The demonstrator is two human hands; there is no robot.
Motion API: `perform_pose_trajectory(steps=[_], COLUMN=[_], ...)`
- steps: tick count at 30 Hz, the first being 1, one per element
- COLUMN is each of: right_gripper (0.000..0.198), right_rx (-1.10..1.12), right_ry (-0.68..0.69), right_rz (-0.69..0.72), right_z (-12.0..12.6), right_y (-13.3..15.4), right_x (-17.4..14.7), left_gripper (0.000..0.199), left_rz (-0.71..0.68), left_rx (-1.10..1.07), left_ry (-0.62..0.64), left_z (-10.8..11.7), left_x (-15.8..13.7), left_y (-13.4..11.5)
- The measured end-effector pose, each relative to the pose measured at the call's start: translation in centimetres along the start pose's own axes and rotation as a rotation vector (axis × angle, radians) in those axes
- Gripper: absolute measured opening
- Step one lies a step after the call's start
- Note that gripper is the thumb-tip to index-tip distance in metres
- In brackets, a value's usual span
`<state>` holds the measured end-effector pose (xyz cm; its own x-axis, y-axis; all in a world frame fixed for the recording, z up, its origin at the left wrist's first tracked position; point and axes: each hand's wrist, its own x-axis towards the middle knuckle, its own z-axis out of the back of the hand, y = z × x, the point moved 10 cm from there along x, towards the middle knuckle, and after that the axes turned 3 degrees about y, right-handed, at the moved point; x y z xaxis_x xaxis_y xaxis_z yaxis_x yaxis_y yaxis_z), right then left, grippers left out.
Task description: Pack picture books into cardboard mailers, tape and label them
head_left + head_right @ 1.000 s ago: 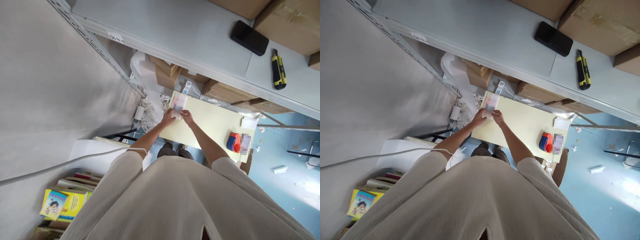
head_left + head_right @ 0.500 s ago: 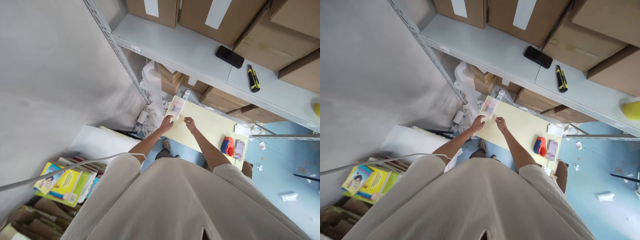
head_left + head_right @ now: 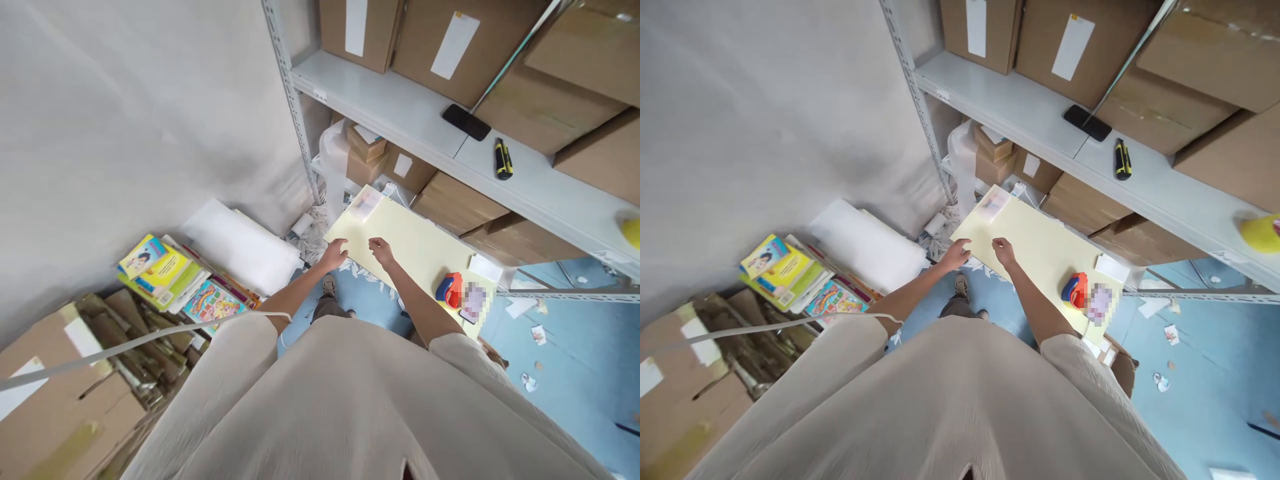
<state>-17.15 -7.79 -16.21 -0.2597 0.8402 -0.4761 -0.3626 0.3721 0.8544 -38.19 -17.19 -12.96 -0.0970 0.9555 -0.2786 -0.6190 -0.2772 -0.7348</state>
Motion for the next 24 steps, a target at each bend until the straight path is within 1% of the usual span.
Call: perform_pose_trajectory(steps=[2, 5, 8, 12, 15, 18, 21, 24], right_gripper=[0.027, 0.026, 0.024, 0.026, 0.026, 0.026, 0.025, 0.023], right_rx=[-0.013, -0.045, -0.084, -0.128, -0.165, -0.195, -0.232, -0.252], right_ry=[0.062, 0.167, 0.262, 0.400, 0.518, 0.634, 0.736, 0.808], right_rz=[0.021, 0.063, 0.067, 0.074, 0.076, 0.096, 0.110, 0.117], right_z=[-2.1, -6.2, -11.3, -19.2, -25.3, -31.1, -36.8, -42.5], right_y=[0.5, 1.6, 2.8, 4.2, 4.7, 4.9, 4.7, 4.3], right_x=[-0.9, -2.0, -3.1, -5.5, -8.2, -11.6, -15.4, -19.6], left_gripper=[0.052, 0.052, 0.050, 0.049, 0.049, 0.049, 0.049, 0.049], left_rz=[0.009, 0.027, 0.048, 0.102, 0.143, 0.180, 0.219, 0.209], left_rx=[-0.009, -0.026, -0.037, -0.040, -0.048, -0.054, -0.043, -0.022], left_ry=[-0.055, -0.152, -0.256, -0.421, -0.539, -0.637, -0.707, -0.773], left_z=[1.0, 3.2, 5.8, 9.4, 12.0, 14.2, 16.0, 18.0], left_x=[-2.1, -5.3, -9.3, -16.1, -21.7, -27.4, -33.3, -39.4], left_y=[0.4, 1.6, 3.5, 7.2, 10.4, 13.5, 16.4, 18.7])
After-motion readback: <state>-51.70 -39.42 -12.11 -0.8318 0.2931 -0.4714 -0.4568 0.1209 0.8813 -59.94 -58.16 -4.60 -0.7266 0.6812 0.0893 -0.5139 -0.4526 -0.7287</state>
